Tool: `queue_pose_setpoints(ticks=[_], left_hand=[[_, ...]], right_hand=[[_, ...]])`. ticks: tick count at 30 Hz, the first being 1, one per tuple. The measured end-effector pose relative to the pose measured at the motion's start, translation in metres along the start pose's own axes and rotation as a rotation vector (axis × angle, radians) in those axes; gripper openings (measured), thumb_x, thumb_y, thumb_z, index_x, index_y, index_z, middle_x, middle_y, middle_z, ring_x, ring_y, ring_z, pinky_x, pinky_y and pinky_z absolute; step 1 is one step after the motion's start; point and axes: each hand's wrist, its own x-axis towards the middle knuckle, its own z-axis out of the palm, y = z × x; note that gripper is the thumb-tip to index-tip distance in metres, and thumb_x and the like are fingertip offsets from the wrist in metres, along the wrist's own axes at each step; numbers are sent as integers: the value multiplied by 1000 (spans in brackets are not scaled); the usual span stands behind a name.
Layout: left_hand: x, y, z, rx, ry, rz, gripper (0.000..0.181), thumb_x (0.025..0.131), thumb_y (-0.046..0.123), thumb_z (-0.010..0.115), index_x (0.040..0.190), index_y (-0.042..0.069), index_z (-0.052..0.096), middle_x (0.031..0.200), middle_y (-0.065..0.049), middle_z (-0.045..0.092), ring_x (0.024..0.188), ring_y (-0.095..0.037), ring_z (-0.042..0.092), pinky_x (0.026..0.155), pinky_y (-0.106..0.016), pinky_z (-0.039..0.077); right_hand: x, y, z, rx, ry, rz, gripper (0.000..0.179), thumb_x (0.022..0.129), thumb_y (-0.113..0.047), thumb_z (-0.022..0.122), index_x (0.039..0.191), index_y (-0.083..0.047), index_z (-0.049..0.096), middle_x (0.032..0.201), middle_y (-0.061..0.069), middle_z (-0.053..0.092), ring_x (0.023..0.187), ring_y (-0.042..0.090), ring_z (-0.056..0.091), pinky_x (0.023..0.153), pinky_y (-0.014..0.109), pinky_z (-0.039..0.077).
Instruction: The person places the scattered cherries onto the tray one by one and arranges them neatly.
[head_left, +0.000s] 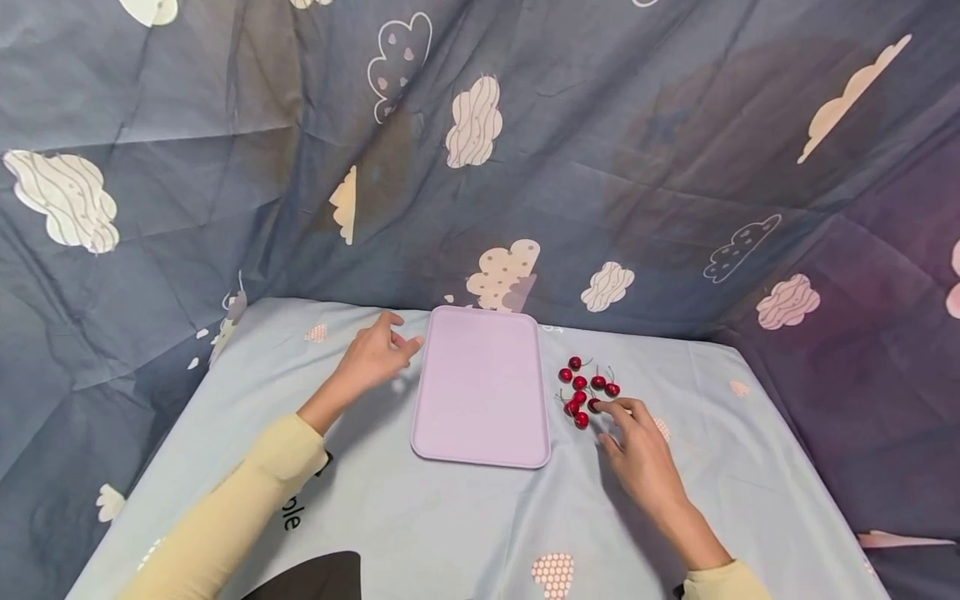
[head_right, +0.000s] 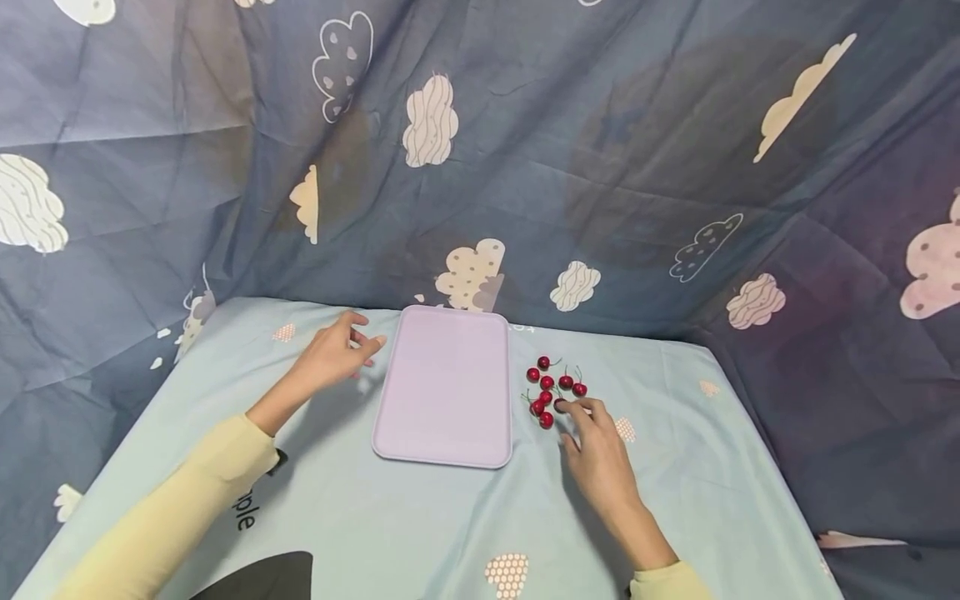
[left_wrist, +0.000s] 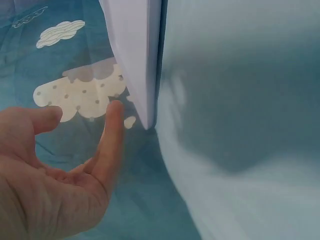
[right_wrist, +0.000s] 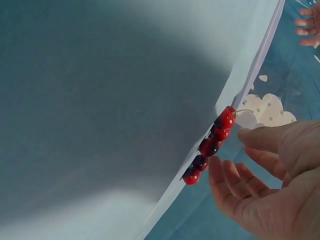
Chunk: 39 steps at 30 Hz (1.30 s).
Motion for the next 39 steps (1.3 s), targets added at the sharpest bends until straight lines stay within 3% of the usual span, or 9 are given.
queue_pose_setpoints(ticks=[4, 8, 11, 15, 21, 27, 30, 32, 39], left_hand=[[7, 4, 5, -74, -25, -53, 68, 103, 44, 63, 153, 4, 39, 118, -13, 76, 72, -23, 78, 77, -36, 60], [13, 5, 8, -124, -32, -92, 73, 104, 37, 66, 157, 2, 30, 121, -18, 74, 78, -29, 80, 68, -34, 63], [23, 5, 10, -120, -30, -98, 71, 104, 31, 66, 156, 0, 29, 113, -19, 76, 70, -25, 79, 66, -35, 64], [41, 3, 16, -116, -44, -146, 68, 104, 29, 66, 154, -1, 30, 103, -21, 78, 60, -19, 75, 62, -33, 63], [61, 0, 25, -201, -79, -206, 66, 103, 24, 66, 151, -3, 30, 117, -29, 70, 56, -11, 69, 61, -34, 64], [71, -6, 31, -141, -61, -163, 53, 101, 17, 69, 139, -7, 41, 93, -24, 72, 49, -8, 63, 58, -28, 61], [75, -6, 33, -188, -61, -152, 46, 99, 10, 69, 133, -9, 45, 81, -23, 75, 48, -10, 64, 58, -32, 63], [77, -5, 34, -208, -63, -155, 37, 97, 5, 69, 125, -9, 50, 74, -21, 74, 48, -12, 65, 58, -33, 64], [84, -1, 41, -117, -43, -159, 3, 93, 0, 67, 91, -2, 65, 64, -6, 62, 49, -12, 67, 56, -25, 60]], right_hand=[[4, -3, 3, 0, -10, -22, 47, 86, 5, 79, 130, -9, 70, 131, 15, 61, 96, 34, 69, 80, 51, 56], [8, -7, 8, -5, -12, -53, 45, 85, 5, 80, 128, -7, 71, 131, 15, 62, 108, 36, 67, 86, 54, 57], [9, -9, 12, -24, 16, -101, 45, 83, 7, 82, 125, -7, 72, 128, 15, 64, 116, 38, 64, 89, 54, 57], [8, -9, 13, -94, 59, -196, 39, 80, 13, 80, 113, -7, 76, 119, 12, 68, 107, 35, 65, 80, 49, 58], [4, -8, 16, -177, 62, -268, 31, 80, 14, 78, 99, -10, 77, 112, 8, 71, 101, 29, 66, 74, 44, 60], [3, -10, 21, -189, 14, -259, 33, 80, 13, 79, 102, -11, 78, 110, 7, 72, 100, 28, 67, 78, 43, 61], [6, -11, 21, -192, 13, -249, 33, 80, 13, 80, 103, -11, 78, 109, 7, 73, 100, 28, 67, 79, 44, 61], [9, -10, 20, -195, 14, -248, 33, 80, 12, 81, 103, -11, 78, 107, 7, 73, 98, 28, 67, 79, 44, 61], [16, -8, 19, -190, 0, -250, 31, 79, 9, 85, 102, -10, 78, 103, 5, 75, 94, 25, 71, 77, 43, 61]])
